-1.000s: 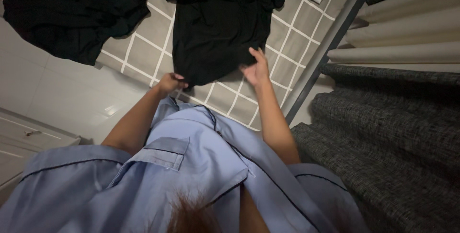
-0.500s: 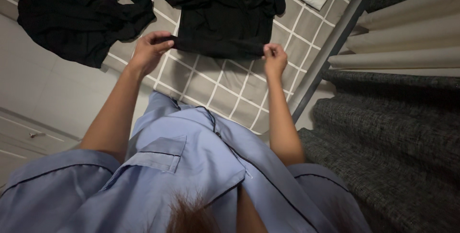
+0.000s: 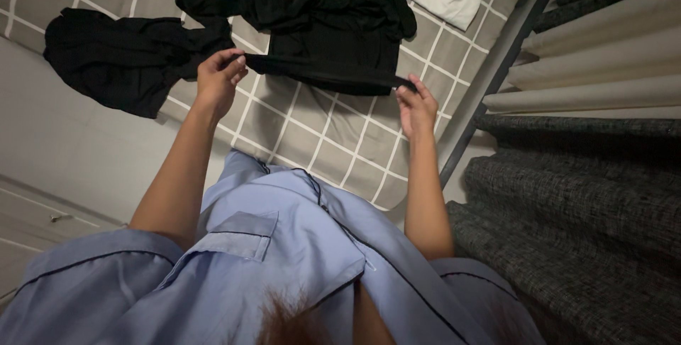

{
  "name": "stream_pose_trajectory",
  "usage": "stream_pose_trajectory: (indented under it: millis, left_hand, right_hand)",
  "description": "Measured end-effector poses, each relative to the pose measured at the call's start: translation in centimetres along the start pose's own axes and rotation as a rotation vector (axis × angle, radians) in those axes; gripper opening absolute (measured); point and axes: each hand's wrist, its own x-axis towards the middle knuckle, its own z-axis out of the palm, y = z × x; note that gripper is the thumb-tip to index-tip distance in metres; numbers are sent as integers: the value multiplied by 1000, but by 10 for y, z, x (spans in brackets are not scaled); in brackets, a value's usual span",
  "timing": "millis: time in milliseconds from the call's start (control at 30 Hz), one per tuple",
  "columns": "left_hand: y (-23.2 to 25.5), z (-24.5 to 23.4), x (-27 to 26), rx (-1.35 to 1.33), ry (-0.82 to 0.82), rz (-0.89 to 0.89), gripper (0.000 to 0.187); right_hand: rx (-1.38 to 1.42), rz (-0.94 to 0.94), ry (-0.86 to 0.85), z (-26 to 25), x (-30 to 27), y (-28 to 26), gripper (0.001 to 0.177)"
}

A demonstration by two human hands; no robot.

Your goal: The person folds multiple garments on a bed, including black pants, a black shirt, and a blue jacket. They smooth and fold each item into neat rectangles and place them in organized stacks.

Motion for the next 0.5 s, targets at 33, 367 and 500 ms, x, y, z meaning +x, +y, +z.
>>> stream_pose_trajectory:
  millis: [33,367,500]
  left_hand:
    - [1,2,-2,52,-7,12,19]
    - [3,6,2,-127,20,-20,17]
    - [1,9,2,-176,5,-38,18]
  right_hand:
    - [-55,-36,-23,-1,0,3,47]
    - [-508,-276,156,10,1,8,44]
    - [-871,-313,232,20,-9,6,50]
